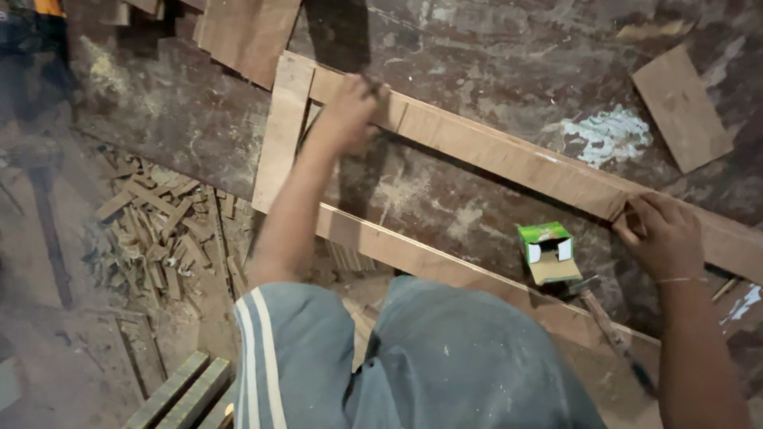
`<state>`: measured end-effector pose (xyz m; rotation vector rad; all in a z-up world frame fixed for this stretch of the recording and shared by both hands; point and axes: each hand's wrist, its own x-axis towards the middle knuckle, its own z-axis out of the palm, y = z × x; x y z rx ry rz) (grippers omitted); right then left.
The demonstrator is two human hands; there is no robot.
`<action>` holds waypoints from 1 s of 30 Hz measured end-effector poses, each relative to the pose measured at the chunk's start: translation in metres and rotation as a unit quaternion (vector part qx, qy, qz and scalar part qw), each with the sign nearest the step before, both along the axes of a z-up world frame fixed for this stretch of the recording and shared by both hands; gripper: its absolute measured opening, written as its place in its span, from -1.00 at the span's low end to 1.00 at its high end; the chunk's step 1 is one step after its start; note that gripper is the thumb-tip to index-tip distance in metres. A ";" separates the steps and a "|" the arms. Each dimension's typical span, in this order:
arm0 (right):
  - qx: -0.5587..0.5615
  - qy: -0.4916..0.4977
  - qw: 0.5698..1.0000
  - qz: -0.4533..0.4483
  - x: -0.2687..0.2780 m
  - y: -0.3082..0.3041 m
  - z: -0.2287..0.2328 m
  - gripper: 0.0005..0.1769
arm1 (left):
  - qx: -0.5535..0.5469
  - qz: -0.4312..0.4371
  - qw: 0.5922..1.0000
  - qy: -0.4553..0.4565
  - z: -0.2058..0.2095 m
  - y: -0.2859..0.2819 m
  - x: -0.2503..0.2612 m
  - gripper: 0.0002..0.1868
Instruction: The person applies glue to wooden strips, positions them to form a rectangular frame, and then secures the assembly by hammering nails into the joints and using a wooden stick.
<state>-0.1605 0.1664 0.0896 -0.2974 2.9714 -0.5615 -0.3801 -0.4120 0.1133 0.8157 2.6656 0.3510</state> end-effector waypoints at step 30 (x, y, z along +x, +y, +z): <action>0.018 0.008 1.000 0.019 -0.011 -0.018 0.010 -0.53 | -0.090 -0.063 0.994 -0.001 0.033 -0.035 -0.044 -0.20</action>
